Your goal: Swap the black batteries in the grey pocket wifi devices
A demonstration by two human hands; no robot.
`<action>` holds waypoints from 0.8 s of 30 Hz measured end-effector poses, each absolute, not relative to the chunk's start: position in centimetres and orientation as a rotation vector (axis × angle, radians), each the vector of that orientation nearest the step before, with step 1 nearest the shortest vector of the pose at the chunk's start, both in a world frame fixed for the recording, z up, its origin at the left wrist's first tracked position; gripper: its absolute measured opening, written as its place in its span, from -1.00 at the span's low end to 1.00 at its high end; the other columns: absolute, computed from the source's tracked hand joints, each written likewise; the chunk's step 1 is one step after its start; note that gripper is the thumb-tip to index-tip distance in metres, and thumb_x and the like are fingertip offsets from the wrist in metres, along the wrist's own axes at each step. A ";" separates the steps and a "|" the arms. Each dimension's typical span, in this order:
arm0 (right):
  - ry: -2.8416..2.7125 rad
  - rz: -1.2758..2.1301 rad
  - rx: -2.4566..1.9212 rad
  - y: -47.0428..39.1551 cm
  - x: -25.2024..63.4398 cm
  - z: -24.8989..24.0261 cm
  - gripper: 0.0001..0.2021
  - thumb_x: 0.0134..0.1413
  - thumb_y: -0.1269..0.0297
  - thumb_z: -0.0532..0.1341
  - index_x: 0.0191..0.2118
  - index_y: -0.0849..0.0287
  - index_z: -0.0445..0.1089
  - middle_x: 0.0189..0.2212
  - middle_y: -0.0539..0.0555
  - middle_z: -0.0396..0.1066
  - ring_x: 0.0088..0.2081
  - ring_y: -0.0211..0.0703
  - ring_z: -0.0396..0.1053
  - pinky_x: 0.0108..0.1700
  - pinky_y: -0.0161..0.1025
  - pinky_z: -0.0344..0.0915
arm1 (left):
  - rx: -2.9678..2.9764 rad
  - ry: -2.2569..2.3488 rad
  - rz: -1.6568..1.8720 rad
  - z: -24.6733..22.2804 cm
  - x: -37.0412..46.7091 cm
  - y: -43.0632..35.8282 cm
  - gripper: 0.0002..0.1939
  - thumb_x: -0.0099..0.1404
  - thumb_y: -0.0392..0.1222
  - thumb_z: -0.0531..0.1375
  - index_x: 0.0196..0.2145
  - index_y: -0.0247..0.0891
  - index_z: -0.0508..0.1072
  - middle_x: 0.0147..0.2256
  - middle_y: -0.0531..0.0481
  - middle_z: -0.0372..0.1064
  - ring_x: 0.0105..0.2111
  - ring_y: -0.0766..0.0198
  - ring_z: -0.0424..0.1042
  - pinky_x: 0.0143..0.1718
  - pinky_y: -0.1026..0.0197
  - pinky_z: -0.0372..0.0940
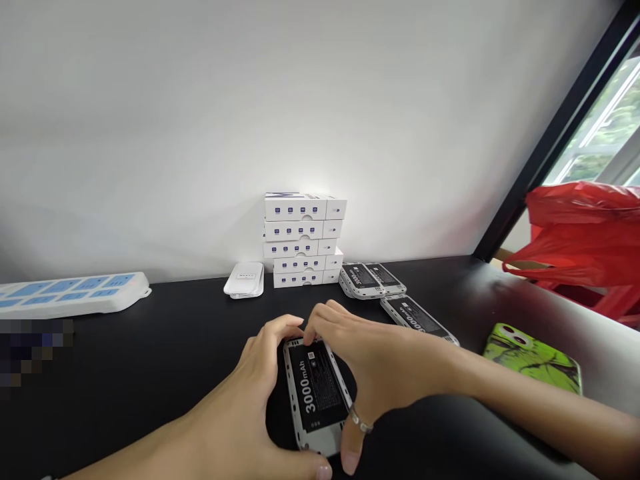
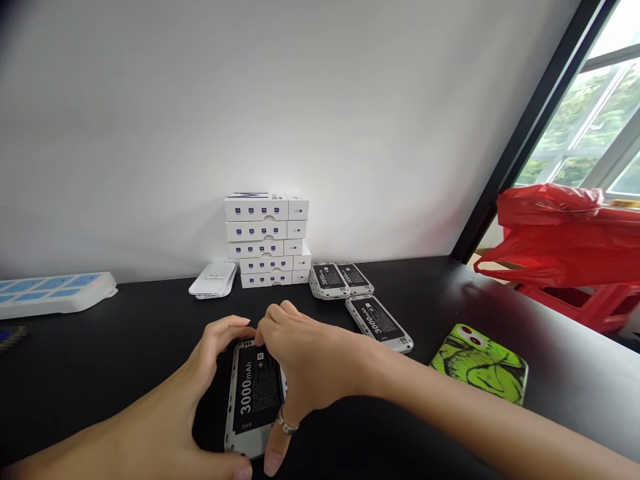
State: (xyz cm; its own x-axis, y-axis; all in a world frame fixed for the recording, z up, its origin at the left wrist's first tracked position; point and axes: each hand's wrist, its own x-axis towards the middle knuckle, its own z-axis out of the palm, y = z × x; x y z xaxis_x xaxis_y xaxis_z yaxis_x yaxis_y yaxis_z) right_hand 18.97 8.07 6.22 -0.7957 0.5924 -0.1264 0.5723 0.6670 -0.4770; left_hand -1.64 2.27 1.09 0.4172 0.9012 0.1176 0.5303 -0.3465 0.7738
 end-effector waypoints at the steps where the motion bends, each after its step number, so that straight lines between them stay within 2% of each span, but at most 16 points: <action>1: -2.855 0.779 -1.007 8.3 18.7 6.3 -0.25 -0.54 0.00 0.51 -0.18 0.18 0.18 -0.19 0.04 0.15 -0.10 -0.01 0.16 -0.10 -0.11 0.30 | 2.015 1.207 0.729 1.2 -1.6 2.3 0.01 -0.13 -0.11 0.45 0.17 0.08 -0.04 0.12 -0.12 0.12 0.10 -0.19 0.24 0.02 -0.29 0.30; 5: -2.933 0.818 -1.040 8.6 17.6 6.5 -0.24 -0.67 0.05 0.53 -0.31 0.13 0.07 -0.23 0.00 0.12 -0.15 -0.06 0.18 -0.15 -0.18 0.29 | 2.017 1.263 0.753 1.3 -1.4 2.2 0.02 -0.16 -0.15 0.44 0.15 0.07 -0.03 0.15 -0.11 0.09 0.14 -0.21 0.19 0.06 -0.29 0.27; 8: -2.887 0.835 -1.088 8.3 17.3 6.9 -0.22 -0.71 0.15 0.54 -0.36 0.10 -0.01 -0.23 0.00 0.12 -0.22 -0.13 0.20 -0.30 -0.27 0.27 | 1.954 1.292 0.744 1.3 -1.3 2.1 0.09 -0.18 -0.16 0.44 0.18 0.06 -0.12 0.12 -0.14 0.12 0.11 -0.21 0.22 0.06 -0.32 0.25; 10: -2.797 0.855 -1.162 8.0 17.6 7.6 -0.27 -0.60 0.22 0.54 -0.34 0.10 -0.01 -0.27 -0.03 0.15 -0.30 -0.21 0.22 -0.42 -0.33 0.20 | 1.925 1.282 0.747 1.3 -1.3 2.2 0.07 -0.18 -0.16 0.45 0.16 0.04 -0.12 0.09 -0.13 0.14 0.07 -0.19 0.26 0.06 -0.33 0.24; 12: -2.701 0.993 -1.155 8.0 18.1 8.3 -0.41 -0.36 0.30 0.49 -0.34 0.10 0.03 -0.38 -0.10 0.19 -0.40 -0.28 0.23 -0.48 -0.36 0.14 | 1.934 1.264 0.754 1.3 -1.4 2.3 -0.01 -0.17 -0.16 0.45 0.10 0.05 -0.03 0.14 -0.11 0.08 0.08 -0.17 0.25 0.07 -0.34 0.23; 14: -2.582 1.293 -1.067 8.8 18.9 9.0 -0.56 -0.15 0.36 0.40 -0.33 0.09 0.07 -0.48 -0.15 0.24 -0.46 -0.32 0.25 -0.47 -0.37 0.16 | 1.938 1.257 0.752 1.2 -1.4 2.5 -0.05 -0.15 -0.15 0.45 0.09 0.07 -0.02 0.17 -0.09 0.02 0.11 -0.17 0.20 0.08 -0.34 0.20; 17: -2.355 1.541 -0.953 11.0 20.1 9.3 -0.69 0.00 0.31 0.34 -0.25 0.09 0.16 -0.50 -0.15 0.31 -0.48 -0.33 0.29 -0.38 -0.34 0.27 | 1.888 1.317 0.739 1.2 -1.5 2.7 0.05 -0.12 -0.10 0.45 0.15 0.10 -0.15 0.16 -0.11 0.04 0.17 -0.20 0.12 0.14 -0.40 0.08; 19: -2.312 1.387 -0.998 12.6 20.8 9.0 -0.80 0.07 0.26 0.28 -0.21 0.12 0.28 -0.41 -0.07 0.37 -0.48 -0.36 0.29 -0.35 -0.31 0.31 | 1.877 1.363 0.749 1.2 -1.6 2.9 0.06 -0.11 -0.08 0.45 0.16 0.09 -0.17 0.17 -0.12 0.05 0.20 -0.19 0.06 0.18 -0.40 0.00; 21: -2.356 1.172 -1.113 13.9 21.3 8.3 -0.90 0.12 0.29 0.21 -0.26 0.18 0.40 -0.28 0.01 0.40 -0.52 -0.40 0.26 -0.36 -0.29 0.30 | 1.884 1.381 0.766 1.2 -1.7 3.2 0.02 -0.09 -0.09 0.44 0.15 0.09 -0.13 0.19 -0.10 0.04 0.22 -0.16 0.04 0.20 -0.36 -0.01; 22: -2.388 1.094 -1.187 14.3 21.5 7.9 -0.89 0.12 0.32 0.19 -0.29 0.21 0.44 -0.24 0.04 0.41 -0.54 -0.41 0.25 -0.36 -0.28 0.29 | 1.889 1.382 0.773 1.1 -1.7 3.3 0.00 -0.08 -0.10 0.43 0.15 0.09 -0.12 0.20 -0.09 0.05 0.23 -0.14 0.04 0.21 -0.34 -0.02; 24: -2.427 1.012 -1.296 14.7 21.5 7.2 -0.84 0.11 0.34 0.17 -0.29 0.23 0.49 -0.29 0.06 0.43 -0.56 -0.39 0.24 -0.36 -0.26 0.26 | 1.899 1.381 0.778 1.1 -1.7 3.4 -0.03 -0.05 -0.09 0.42 0.15 0.09 -0.10 0.20 -0.07 0.06 0.23 -0.12 0.04 0.22 -0.33 -0.03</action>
State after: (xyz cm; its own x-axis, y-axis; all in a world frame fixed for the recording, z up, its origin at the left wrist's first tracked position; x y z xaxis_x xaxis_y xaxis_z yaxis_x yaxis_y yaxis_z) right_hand 21.49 14.66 7.16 -0.5914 0.7959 -0.1293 0.6518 0.3775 -0.6578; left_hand -1.73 3.38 1.12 0.2670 0.9599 0.0850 0.5703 -0.2285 0.7890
